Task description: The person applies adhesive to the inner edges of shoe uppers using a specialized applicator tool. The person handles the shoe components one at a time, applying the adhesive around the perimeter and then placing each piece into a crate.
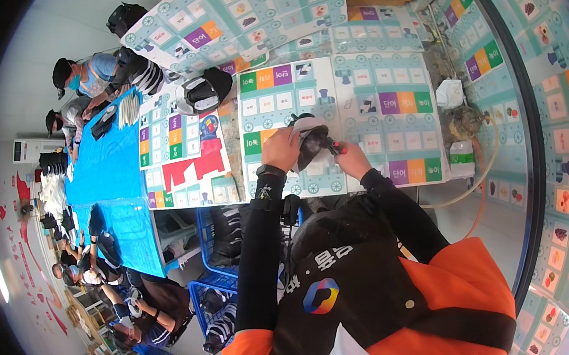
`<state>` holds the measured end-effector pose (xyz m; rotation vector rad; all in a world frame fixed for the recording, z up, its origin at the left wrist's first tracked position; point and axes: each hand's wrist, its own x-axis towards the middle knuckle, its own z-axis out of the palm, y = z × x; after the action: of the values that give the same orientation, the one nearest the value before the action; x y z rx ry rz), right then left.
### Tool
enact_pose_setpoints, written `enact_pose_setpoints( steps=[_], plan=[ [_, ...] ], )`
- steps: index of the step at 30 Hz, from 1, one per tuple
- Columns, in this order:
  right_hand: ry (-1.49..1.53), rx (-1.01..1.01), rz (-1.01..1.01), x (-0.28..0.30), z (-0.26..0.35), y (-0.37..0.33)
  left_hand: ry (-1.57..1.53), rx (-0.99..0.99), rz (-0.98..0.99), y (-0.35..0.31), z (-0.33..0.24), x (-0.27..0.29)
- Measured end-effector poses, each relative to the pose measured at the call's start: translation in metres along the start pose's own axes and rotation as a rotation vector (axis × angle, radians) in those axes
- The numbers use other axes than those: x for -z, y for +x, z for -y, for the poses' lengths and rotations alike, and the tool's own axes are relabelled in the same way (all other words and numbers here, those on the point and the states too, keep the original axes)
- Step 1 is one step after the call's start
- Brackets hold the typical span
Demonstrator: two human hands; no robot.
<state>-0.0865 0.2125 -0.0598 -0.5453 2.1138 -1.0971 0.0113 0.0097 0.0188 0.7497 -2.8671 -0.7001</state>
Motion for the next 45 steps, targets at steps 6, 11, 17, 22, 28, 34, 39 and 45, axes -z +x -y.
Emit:
enact_pose_setpoints(
  steps=[6,11,17,22,28,34,39,45],
  plan=[
    [-0.011,0.045,0.075,-0.003,0.012,-0.002,-0.025,0.033,-0.030,-0.011,0.010,0.001],
    [0.043,0.018,0.166,-0.011,-0.006,-0.004,-0.045,0.038,-0.053,-0.015,0.012,0.002],
    [0.013,0.037,0.198,-0.010,-0.007,-0.010,-0.041,0.051,-0.061,-0.016,0.011,0.002],
    [0.012,-0.011,0.301,-0.008,0.002,-0.020,-0.044,0.042,-0.062,-0.016,0.014,0.000],
    [-0.090,0.088,-0.058,-0.012,-0.006,-0.023,-0.027,0.040,-0.050,-0.011,0.010,-0.001],
    [-0.115,0.069,-0.035,-0.004,0.001,-0.023,-0.022,0.036,-0.059,-0.008,0.009,-0.006],
    [-0.180,0.065,-0.110,-0.003,0.001,-0.019,-0.007,0.022,-0.025,-0.004,0.003,-0.007],
    [-0.182,0.099,-0.033,0.006,-0.001,-0.016,0.010,0.041,-0.010,-0.004,-0.004,-0.005]
  ],
)
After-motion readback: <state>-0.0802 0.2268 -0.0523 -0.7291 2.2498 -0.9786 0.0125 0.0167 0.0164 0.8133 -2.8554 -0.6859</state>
